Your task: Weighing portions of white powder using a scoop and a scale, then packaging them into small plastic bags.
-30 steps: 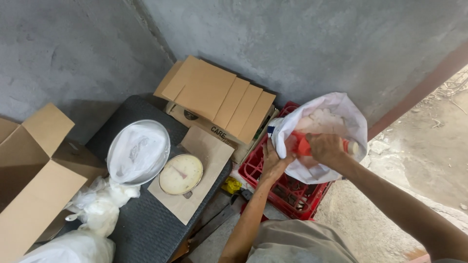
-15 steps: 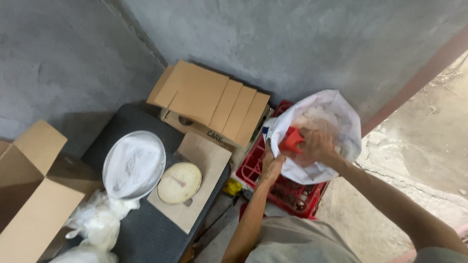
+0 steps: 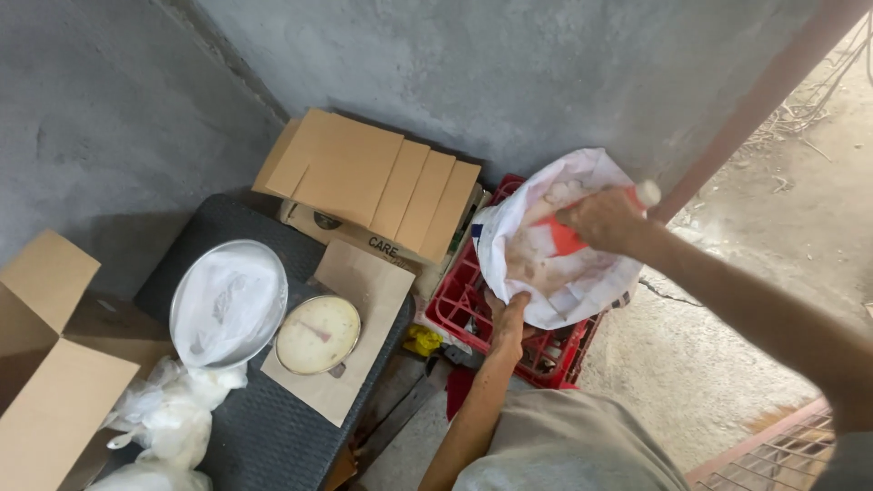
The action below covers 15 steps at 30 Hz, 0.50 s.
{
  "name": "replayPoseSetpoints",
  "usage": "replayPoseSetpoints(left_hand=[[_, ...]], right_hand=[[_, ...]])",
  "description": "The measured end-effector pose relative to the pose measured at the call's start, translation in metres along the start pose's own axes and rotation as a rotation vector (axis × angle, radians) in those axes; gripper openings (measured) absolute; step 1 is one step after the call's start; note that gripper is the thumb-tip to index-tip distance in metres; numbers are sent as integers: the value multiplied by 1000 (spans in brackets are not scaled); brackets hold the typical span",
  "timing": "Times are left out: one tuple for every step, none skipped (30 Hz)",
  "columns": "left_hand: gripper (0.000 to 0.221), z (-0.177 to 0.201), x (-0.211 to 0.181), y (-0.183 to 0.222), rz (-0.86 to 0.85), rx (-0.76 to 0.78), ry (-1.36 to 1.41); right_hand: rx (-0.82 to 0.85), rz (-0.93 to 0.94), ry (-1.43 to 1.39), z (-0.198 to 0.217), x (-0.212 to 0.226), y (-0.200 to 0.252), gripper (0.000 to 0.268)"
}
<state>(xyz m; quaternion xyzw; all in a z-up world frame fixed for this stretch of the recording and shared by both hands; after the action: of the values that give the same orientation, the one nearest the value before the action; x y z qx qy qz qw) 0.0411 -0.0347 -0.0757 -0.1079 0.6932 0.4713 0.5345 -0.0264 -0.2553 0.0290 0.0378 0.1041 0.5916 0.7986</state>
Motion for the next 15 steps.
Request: replayPoseSetpoints(left_hand=[[98, -5, 12, 3, 168, 23, 126], [97, -11, 22, 7, 333, 48, 250], [97, -10, 43, -8, 331, 50, 251], [89, -14, 60, -23, 275, 115, 415], [83, -17, 76, -37, 216, 181, 578], [83, -17, 79, -38, 213, 180, 581], [83, -16, 80, -40, 193, 172, 597], [84, -13, 84, -40, 176, 159, 610], [84, -12, 84, -41, 176, 155, 611], [82, -9, 90, -38, 205, 152, 574], [81, -7, 96, -36, 234, 149, 537], [81, -7, 92, -31, 238, 147, 538], [81, -7, 84, -27, 191, 176, 509], [82, -10, 73, -25, 138, 208, 482], [82, -12, 62, -17, 137, 210, 485]], right_hand=[[75, 49, 113, -9, -4, 3, 24], [147, 95, 226, -18, -9, 4, 21], [146, 94, 228, -15, -9, 5, 21], [168, 139, 241, -15, -6, 7, 20], [189, 184, 254, -15, -2, 8, 18], [187, 186, 258, -7, 0, 10, 18], [259, 176, 180, -4, 1, 12, 18], [332, 169, 98, -2, 4, 15, 19], [332, 173, 97, -1, 2, 16, 19], [367, 148, 19, -4, 1, 19, 19], [403, 123, -59, -7, 1, 23, 21], [407, 125, -61, -15, -4, 27, 21], [372, 111, -110, -20, -9, 31, 21], [333, 93, -154, -23, -17, 33, 23], [334, 93, -151, -25, -18, 35, 23]])
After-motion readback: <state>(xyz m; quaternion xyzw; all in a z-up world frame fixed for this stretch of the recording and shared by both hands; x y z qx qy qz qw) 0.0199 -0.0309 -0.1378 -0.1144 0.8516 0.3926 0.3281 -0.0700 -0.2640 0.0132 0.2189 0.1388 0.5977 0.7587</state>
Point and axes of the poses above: each hand's wrist, its own y-axis away from the middle knuckle, its own z-axis out of the back of the hand, x = y × z, the point moved 7 cm from there along -y, towards the middle knuckle, and after that the axes turned 4 degrees about z, right-handed, at the moved point
